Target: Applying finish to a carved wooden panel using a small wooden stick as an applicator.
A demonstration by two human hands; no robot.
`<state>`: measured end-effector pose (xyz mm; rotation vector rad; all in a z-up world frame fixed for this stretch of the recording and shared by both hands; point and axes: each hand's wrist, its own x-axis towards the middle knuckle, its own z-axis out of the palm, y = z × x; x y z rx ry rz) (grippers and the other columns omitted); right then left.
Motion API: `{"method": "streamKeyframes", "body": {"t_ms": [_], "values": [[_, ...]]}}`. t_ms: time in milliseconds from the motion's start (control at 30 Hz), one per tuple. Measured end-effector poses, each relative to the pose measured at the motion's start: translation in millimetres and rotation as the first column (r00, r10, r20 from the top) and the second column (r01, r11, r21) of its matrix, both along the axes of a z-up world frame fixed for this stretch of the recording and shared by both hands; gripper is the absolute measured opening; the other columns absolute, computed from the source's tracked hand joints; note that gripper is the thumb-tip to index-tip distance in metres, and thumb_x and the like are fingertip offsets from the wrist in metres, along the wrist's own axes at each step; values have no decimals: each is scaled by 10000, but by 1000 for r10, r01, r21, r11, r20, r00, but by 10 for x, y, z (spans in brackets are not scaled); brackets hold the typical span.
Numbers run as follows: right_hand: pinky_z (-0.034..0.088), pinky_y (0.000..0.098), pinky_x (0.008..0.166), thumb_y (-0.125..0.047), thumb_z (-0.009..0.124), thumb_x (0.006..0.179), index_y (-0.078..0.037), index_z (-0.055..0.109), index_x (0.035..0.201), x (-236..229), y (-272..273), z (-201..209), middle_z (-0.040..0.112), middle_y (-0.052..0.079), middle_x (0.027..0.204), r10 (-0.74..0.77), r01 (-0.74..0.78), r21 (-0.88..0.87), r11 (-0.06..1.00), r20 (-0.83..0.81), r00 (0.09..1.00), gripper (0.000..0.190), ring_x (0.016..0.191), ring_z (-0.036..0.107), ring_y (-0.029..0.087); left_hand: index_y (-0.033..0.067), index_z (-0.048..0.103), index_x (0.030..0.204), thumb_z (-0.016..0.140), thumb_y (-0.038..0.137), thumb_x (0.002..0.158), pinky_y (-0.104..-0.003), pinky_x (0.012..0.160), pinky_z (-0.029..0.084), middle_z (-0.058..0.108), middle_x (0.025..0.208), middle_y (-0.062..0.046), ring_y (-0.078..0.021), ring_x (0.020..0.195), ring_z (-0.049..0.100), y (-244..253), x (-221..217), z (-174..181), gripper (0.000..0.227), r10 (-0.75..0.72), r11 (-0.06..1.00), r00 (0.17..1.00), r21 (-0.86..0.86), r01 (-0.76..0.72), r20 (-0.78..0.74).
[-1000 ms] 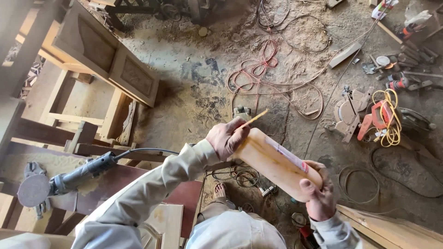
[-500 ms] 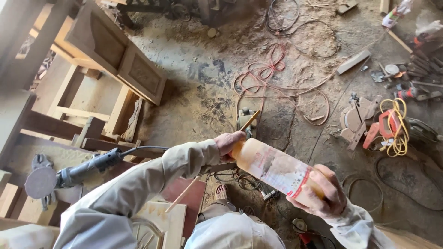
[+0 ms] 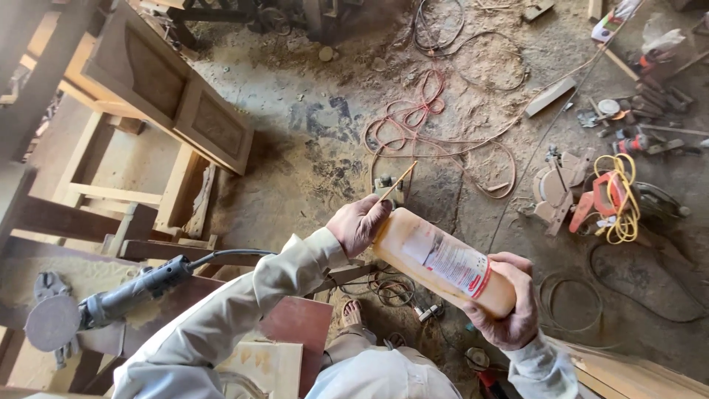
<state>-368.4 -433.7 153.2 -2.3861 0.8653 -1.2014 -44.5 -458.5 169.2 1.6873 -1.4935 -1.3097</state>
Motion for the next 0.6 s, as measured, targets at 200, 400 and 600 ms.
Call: {"method": "streamKeyframes", "body": {"t_ms": [200, 400, 600], "values": [[584, 567, 364, -467, 768, 810, -102, 536, 1283, 110, 49, -479, 618, 155, 1232, -498, -469, 868, 160, 482, 721, 641, 839, 684, 380, 208, 544, 1129, 239, 661, 931, -484, 726, 534, 703, 783, -105, -390, 765, 713, 45, 102, 200, 581, -80, 979, 986, -176, 105, 146], [471, 375, 1037, -555, 719, 742, -8, 530, 1345, 202, 58, -93, 589, 159, 1295, -328, 294, 400, 868, 16, 945, 836, 1175, 586, 279, 151, 633, 1062, 213, 705, 886, -434, 856, 477, 739, 1016, -177, -371, 980, 682, -303, 85, -342, 717, 37, 998, 997, 51, -40, 64], [582, 525, 944, -447, 902, 783, -116, 423, 1392, 104, -299, -345, 468, 279, 1352, 3, -32, -318, 947, -91, 996, 843, 1154, 604, 398, 63, 649, 953, 368, 544, 851, -397, 605, 574, 624, 941, -146, -273, 813, 617, -468, 12, -533, 567, 187, 881, 979, 454, -134, -75]]}}
